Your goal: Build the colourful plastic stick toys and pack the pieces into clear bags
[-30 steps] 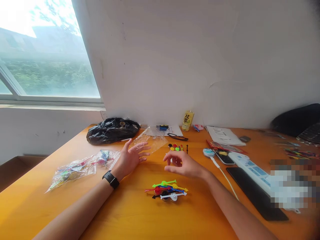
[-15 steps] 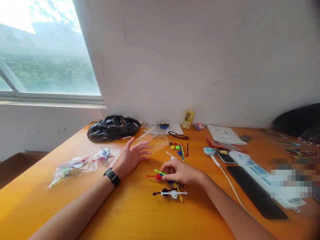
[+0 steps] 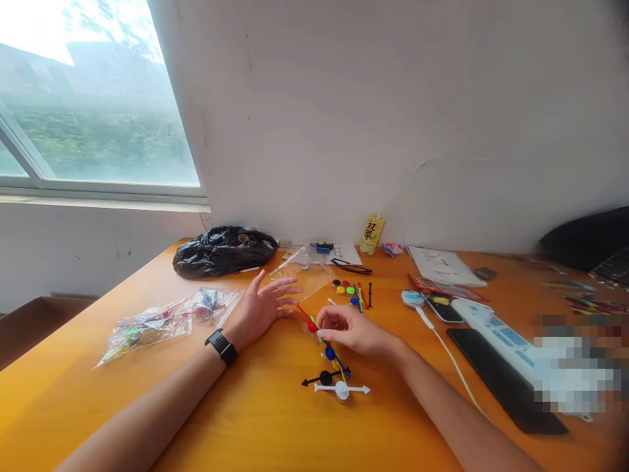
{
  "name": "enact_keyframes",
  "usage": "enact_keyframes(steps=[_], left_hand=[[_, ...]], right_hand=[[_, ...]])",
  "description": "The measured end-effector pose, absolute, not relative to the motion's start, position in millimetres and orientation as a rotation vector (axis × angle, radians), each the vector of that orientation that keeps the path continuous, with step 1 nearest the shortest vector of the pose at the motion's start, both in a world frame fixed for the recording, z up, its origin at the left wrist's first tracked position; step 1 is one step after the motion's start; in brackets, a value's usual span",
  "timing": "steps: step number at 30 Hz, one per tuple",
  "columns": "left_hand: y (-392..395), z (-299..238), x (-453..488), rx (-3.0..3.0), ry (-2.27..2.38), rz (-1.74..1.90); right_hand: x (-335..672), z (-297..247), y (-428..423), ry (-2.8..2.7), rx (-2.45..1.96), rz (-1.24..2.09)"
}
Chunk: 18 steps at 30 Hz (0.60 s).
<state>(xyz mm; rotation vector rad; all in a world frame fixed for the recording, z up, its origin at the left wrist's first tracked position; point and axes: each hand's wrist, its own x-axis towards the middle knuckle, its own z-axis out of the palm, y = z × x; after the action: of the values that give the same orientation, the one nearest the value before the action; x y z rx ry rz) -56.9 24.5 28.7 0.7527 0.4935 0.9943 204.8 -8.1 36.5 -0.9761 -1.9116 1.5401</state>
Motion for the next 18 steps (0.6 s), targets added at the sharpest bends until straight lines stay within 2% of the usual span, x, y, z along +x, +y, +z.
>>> enact_keyframes(steps=[10, 18], left_hand=[[25, 28, -57, 0.759, 0.500, 0.982], [24, 29, -56, 0.745, 0.531, 0.991]], right_hand=[[192, 27, -4, -1.875, -1.052, 1.216], [196, 71, -10, -1.737, -0.887, 1.072]])
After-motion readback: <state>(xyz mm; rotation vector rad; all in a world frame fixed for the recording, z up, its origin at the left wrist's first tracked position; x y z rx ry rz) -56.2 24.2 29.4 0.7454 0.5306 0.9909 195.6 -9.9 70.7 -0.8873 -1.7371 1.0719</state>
